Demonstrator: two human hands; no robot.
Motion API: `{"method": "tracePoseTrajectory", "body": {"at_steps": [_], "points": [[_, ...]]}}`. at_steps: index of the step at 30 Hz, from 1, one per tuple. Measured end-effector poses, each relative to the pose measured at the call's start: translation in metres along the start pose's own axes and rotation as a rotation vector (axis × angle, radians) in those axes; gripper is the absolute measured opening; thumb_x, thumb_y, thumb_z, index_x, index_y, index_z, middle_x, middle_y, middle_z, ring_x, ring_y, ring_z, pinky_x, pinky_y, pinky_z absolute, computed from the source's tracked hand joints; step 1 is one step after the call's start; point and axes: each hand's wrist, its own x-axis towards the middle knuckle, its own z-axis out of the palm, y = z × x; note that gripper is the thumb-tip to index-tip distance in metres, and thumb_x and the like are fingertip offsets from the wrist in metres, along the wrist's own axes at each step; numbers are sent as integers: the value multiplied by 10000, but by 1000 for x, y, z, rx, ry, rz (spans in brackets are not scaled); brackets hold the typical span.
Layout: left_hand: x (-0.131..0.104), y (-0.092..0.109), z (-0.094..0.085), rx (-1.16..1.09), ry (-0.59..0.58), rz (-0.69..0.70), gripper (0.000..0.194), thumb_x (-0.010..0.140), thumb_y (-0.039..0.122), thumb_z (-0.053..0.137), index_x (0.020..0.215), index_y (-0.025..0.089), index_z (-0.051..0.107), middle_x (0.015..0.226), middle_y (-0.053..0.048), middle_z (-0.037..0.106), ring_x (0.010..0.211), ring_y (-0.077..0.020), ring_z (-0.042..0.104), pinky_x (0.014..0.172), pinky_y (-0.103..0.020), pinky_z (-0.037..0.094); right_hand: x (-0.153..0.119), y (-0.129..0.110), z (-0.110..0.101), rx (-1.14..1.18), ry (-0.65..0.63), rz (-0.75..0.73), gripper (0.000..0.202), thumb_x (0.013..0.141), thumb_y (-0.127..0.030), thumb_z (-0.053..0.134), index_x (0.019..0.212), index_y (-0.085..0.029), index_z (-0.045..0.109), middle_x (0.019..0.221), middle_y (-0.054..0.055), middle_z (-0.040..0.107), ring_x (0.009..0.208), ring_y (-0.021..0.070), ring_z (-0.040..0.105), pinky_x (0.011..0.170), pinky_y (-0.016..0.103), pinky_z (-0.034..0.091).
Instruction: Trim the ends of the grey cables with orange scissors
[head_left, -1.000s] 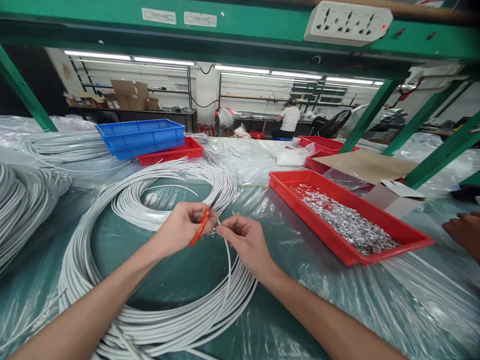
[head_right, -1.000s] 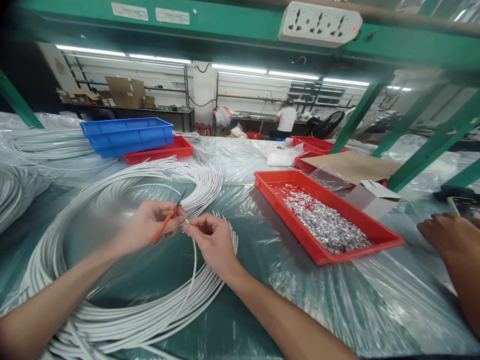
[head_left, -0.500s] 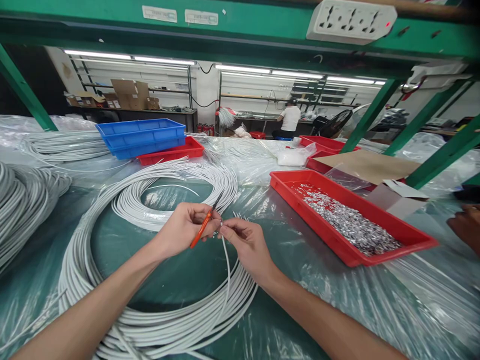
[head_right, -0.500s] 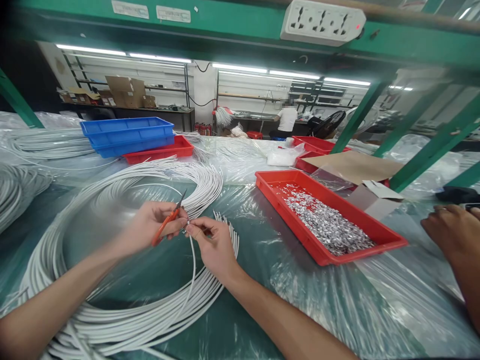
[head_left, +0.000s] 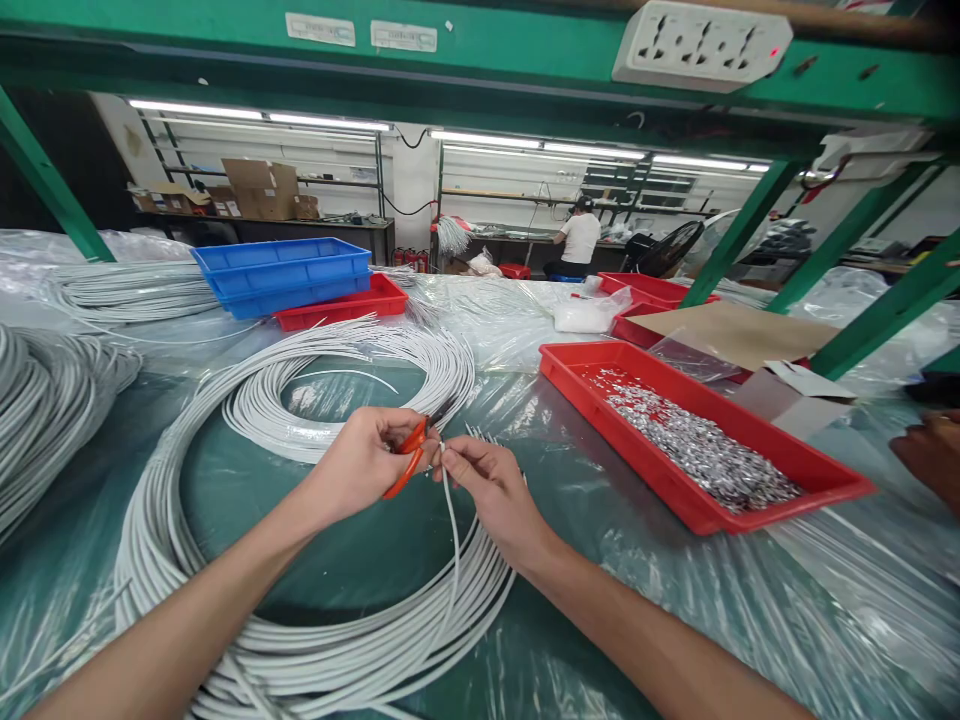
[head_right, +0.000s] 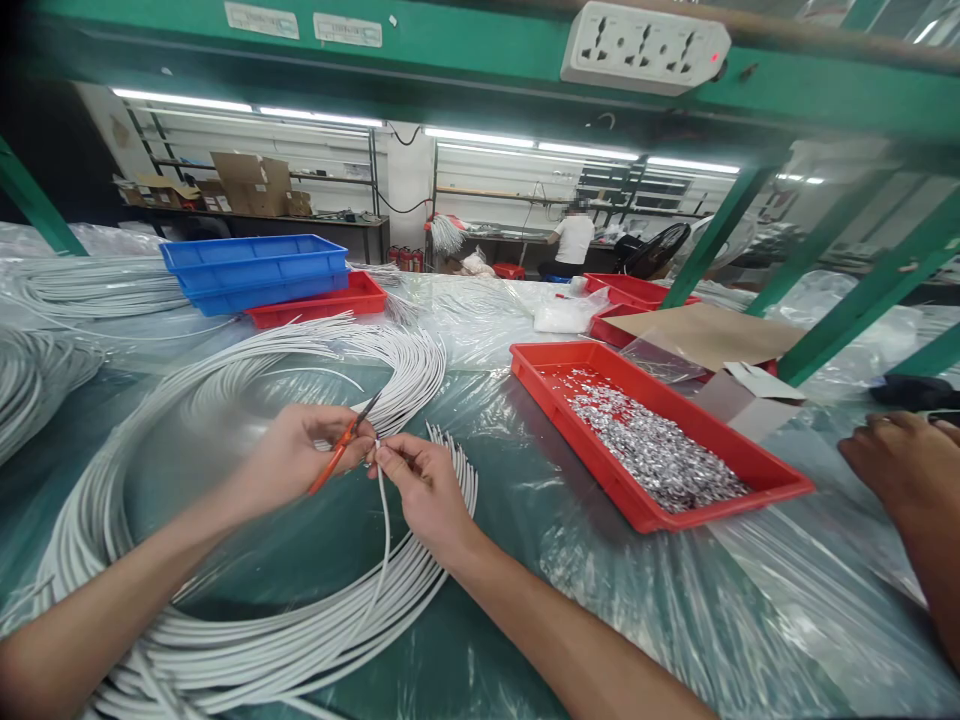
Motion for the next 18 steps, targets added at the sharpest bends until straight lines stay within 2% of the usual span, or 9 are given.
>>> {"method": "tracePoseTrajectory", "body": {"at_steps": [6,13,16,18], "points": [[0,-2,0,67,3,33,195,830,184,557,639,147,572,659,6,622,657,-105,513,620,-213,396,1,-1,1,21,-25,51,293,874,-377,576,673,-167,612,676,19,563,654,142,439,649,273,327],[1,-3,-3,72,-4,22,166,813,162,542,653,144,581,650,1,636,643,-110,524,611,-215,402,-1,-8,0,116,-94,87,305,872,-409,596,692,-165,623,686,23,552,670,142,441,668,280,332],[3,-6,-4,70,26,-7,168,793,198,574,636,145,551,598,5,607,611,-115,524,574,-212,396,-2,-11,-1,195,-161,121,277,876,-402,615,750,-157,645,698,24,558,665,135,456,662,277,347],[4,-9,-4,89,44,-8,178,790,241,595,644,142,569,579,7,591,583,-116,518,543,-210,391,-2,-10,-1,219,-151,143,264,860,-402,650,764,-156,652,694,21,564,650,129,465,640,269,356]]}}
